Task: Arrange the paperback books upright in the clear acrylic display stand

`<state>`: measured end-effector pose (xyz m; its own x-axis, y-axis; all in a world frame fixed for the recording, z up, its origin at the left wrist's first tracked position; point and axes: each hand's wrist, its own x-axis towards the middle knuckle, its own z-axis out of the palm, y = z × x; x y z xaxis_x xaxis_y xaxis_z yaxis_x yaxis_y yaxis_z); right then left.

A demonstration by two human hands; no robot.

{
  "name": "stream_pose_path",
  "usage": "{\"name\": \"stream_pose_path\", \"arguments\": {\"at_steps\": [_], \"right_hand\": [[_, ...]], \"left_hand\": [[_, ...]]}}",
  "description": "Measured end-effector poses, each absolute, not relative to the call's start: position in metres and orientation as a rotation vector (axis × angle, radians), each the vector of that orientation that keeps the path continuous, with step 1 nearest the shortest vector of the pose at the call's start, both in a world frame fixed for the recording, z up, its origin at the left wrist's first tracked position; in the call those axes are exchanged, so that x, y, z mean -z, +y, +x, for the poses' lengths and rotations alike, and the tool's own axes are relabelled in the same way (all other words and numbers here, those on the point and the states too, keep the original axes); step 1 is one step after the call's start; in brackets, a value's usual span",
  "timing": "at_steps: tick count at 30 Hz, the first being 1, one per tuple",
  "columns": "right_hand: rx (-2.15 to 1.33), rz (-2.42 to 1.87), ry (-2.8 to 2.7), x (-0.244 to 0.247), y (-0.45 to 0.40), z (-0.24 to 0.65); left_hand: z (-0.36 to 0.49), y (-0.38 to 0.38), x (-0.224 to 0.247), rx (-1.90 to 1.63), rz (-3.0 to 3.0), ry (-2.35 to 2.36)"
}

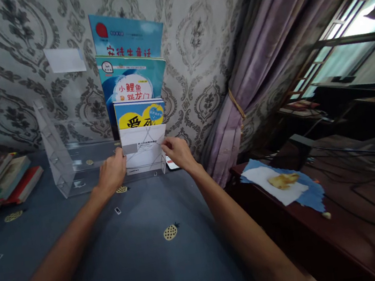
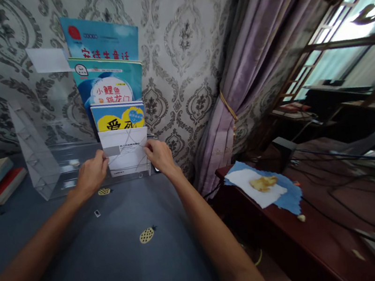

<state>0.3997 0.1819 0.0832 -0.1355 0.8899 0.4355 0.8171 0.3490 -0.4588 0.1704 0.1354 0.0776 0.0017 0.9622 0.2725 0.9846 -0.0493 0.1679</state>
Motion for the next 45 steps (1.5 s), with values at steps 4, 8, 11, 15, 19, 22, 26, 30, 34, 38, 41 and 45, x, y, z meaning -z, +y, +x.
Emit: {"name": "stream_pose_path", "arguments": {"at_steps": [4,8,11,15,19,22,26,30,34,38,41,45], "right_hand": [[-0.155,-1.456,-1.966,-0.085,0.181,0.400],[-0.179,-1.410,-1.968,-0.087,0.178,0.400],[-0.195,-1.390,-1.968,-0.090,0.177,0.400],[-0.214,-1.407,-1.994,-0.094,0.175,0.402],[-0.263,-1.438,-2.006,-0.098,0.168,0.406],[-0.277,-1.438,-2.021,-0.098,0.160,0.411],[-0.286,-1.435,-2.043,-0.094,0.148,0.419],[-0.309,-1.438,-2.042,-0.088,0.134,0.424],[-0.345,-1.443,-2.050,-0.079,0.120,0.424],[-0.404,-1.424,-2.091,-0.068,0.110,0.421],[-0.423,-1.401,-2.144,-0.060,0.105,0.415],[-0.509,-1.375,-2.178,-0.047,0.099,0.403]], "left_hand": [[0.170,0.134,-0.079,0.464,-2.159,-2.104],[0.169,0.133,-0.079,0.477,-2.163,-2.087],[0.169,0.132,-0.081,0.463,-2.164,-2.081],[0.166,0.131,-0.082,0.484,-2.154,-2.071],[0.159,0.129,-0.082,0.610,-2.221,-2.043],[0.154,0.125,-0.081,0.646,-2.296,-1.997],[0.151,0.119,-0.079,0.591,-2.342,-1.940],[0.150,0.113,-0.079,0.554,-2.385,-1.898],[0.149,0.110,-0.077,0.530,-2.403,-1.880],[0.147,0.108,-0.072,0.546,-2.407,-1.868],[0.146,0.109,-0.070,0.580,-2.430,-1.848],[0.141,0.107,-0.066,0.668,-2.465,-1.807]]}}
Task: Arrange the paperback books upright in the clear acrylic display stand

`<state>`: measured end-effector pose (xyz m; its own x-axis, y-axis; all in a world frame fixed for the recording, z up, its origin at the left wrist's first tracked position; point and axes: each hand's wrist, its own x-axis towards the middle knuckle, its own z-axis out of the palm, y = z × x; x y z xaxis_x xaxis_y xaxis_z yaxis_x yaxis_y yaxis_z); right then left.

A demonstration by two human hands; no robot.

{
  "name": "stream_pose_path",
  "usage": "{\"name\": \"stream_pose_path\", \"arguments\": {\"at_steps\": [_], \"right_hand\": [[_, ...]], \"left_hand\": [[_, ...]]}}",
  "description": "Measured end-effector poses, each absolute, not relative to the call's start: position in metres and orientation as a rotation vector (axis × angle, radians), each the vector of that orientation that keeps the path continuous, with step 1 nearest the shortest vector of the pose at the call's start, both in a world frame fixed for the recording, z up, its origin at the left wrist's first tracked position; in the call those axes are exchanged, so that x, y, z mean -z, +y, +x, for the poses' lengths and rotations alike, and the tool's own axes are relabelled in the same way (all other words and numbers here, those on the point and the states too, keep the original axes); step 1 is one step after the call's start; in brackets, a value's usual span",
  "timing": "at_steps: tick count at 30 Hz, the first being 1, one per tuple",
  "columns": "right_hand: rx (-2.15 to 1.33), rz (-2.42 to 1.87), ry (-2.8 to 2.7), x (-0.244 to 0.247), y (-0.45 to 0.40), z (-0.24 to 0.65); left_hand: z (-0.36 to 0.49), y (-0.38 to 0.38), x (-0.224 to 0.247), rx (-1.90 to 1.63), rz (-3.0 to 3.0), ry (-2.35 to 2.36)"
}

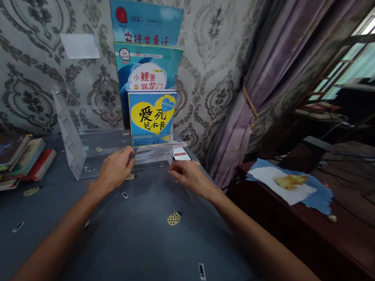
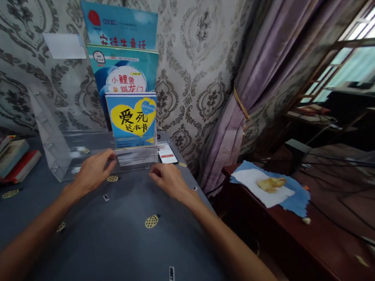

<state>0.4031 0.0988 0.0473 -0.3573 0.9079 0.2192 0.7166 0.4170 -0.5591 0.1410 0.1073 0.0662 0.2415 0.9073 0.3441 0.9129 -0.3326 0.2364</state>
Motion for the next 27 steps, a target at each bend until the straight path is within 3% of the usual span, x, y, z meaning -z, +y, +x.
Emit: {"name": "stream_pose_path", "arguments": {"at_steps": [8,18,27], "right_hand": [[-0.587,-1.331,-2.230,-0.005,0.078,0.386],[-0.556,-1.324,-2.226,0.000,0.072,0.377],[-0.525,-1.314,-2.222,-0.001,0.071,0.376]], "left_hand": [[0.068,0.067,-0.059,0.523,-2.274,-1.735],[-0.079,0.040,-0.102,0.338,-1.540,-2.214],[-0.086,0.046,-0.102,0.079,-1.529,-2.317]]}}
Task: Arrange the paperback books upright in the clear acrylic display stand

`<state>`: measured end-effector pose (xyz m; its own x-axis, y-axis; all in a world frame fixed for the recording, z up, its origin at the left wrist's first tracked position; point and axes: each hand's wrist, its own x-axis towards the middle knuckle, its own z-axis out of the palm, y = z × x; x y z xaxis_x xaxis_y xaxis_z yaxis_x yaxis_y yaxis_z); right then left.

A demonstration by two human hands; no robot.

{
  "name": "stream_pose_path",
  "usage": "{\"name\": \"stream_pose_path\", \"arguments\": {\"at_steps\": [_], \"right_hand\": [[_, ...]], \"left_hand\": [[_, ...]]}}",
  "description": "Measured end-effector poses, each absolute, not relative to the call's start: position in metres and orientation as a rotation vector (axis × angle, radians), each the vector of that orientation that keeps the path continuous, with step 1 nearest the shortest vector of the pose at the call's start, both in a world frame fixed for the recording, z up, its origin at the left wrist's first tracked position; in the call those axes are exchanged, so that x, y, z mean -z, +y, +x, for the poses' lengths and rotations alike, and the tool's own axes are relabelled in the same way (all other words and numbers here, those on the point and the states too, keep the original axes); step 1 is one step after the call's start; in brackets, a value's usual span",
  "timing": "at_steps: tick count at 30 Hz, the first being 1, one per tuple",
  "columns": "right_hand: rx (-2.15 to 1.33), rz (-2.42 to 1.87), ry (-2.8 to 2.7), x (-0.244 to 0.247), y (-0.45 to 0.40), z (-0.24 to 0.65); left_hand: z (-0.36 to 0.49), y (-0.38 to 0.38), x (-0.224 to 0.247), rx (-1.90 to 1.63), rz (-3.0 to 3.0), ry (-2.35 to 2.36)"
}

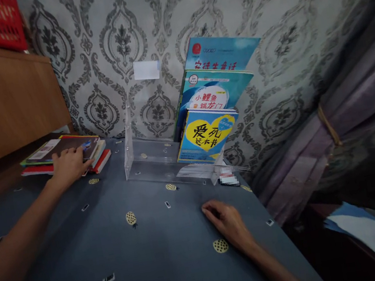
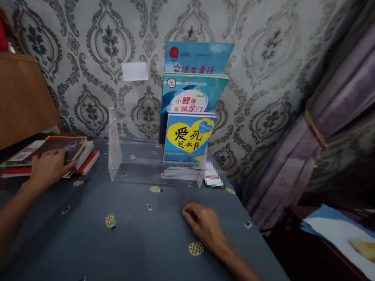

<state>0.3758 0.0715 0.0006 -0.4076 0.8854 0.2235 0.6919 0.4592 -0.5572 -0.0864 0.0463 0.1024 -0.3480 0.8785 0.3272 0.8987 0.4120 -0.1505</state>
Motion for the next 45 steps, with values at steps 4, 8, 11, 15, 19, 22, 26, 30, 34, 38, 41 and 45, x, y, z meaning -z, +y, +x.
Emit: {"name": "stream_pose_path", "arguments": {"at_steps": [4,8,11,15,19,22,26,30,34,38,41,45], "right_hand": [[-0.519,-1.313,-2.239,-0.001,0.070,0.375],[-0.506,-1.308,-2.266,0.002,0.070,0.376],[-0.505,-1.295,-2.283,0.003,0.071,0.376],[-0.489,-1.283,-2.288,0.004,0.071,0.377],[-0.473,-1.266,-2.302,0.004,0.072,0.377],[-0.458,-1.259,-2.305,0.005,0.072,0.377],[-0.439,-1.260,-2.316,0.005,0.071,0.377],[-0.430,-1.248,-2.327,0.005,0.070,0.378],[-0.429,-1.209,-2.323,0.007,0.071,0.378],[-0.399,-1.153,-2.301,0.009,0.069,0.377],[-0.381,-1.055,-2.233,0.007,0.064,0.374],[-0.417,-0.843,-2.169,0.002,0.058,0.370]], "left_hand": [[-0.071,0.038,-0.101,0.020,-1.539,-2.264],[-0.057,0.021,-0.094,-0.044,-1.583,-2.172],[-0.049,0.005,-0.089,-0.067,-1.625,-2.130],[-0.045,-0.016,-0.077,-0.066,-1.633,-2.087],[-0.037,-0.039,-0.058,-0.100,-1.661,-2.075],[-0.023,-0.061,-0.041,-0.097,-1.729,-2.063],[-0.001,-0.089,-0.023,-0.072,-1.854,-2.019],[0.019,-0.098,-0.015,-0.142,-1.959,-1.926],[0.050,-0.093,-0.015,-0.179,-2.018,-1.754],[0.098,-0.086,-0.014,-0.208,-2.144,-1.544],[0.138,-0.083,-0.010,-0.133,-2.275,-1.388],[0.179,-0.080,-0.009,0.016,-2.505,-1.191]]}}
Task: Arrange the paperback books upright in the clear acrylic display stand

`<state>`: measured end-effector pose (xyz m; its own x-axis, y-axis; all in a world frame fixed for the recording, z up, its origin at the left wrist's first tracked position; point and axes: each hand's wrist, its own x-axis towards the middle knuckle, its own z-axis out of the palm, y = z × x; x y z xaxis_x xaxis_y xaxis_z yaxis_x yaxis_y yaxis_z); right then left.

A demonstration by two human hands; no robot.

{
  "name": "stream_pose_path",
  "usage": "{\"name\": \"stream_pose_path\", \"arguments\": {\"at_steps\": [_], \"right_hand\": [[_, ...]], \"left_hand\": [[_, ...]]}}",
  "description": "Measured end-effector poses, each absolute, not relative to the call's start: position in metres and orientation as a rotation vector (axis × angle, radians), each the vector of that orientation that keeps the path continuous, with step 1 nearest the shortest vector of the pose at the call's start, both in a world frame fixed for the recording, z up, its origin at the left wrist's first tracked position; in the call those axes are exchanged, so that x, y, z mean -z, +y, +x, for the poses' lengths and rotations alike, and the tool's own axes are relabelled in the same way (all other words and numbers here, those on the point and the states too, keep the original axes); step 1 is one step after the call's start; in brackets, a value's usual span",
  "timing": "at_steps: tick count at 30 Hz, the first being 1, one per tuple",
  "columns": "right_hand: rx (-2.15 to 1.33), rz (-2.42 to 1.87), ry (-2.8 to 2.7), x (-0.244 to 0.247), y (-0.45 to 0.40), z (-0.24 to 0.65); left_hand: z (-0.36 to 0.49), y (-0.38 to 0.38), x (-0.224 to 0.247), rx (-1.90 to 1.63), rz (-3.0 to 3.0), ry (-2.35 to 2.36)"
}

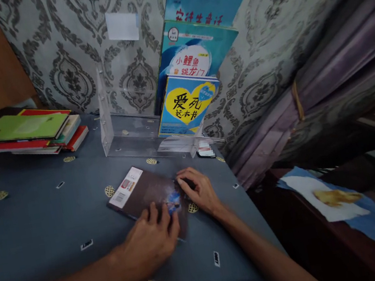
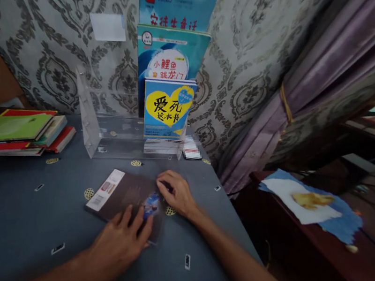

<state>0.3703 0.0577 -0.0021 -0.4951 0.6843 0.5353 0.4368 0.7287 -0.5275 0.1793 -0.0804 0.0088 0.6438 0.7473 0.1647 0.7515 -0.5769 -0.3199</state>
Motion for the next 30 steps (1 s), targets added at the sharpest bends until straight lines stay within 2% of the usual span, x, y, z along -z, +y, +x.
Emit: {"name": "stream_pose_path", "arguments": {"at_steps": [5,16,21,30], "right_hand": [[-0.437,-0.658,-2.249,0.001,0.056,0.369],[-0.372,-0.670,-2.329,0.003,0.055,0.369],[-0.282,-0.652,-2.527,-0.003,0.040,0.355],[-0.377,-0.794,-2.598,0.004,0.026,0.351]], "left_hand": [[0.190,-0.060,-0.014,0.126,-2.685,-1.190],[0.104,0.012,-0.025,0.118,-2.440,-1.810],[0.102,0.012,-0.018,0.142,-2.465,-1.731],[0.097,0.013,-0.012,0.285,-2.462,-1.542]]}}
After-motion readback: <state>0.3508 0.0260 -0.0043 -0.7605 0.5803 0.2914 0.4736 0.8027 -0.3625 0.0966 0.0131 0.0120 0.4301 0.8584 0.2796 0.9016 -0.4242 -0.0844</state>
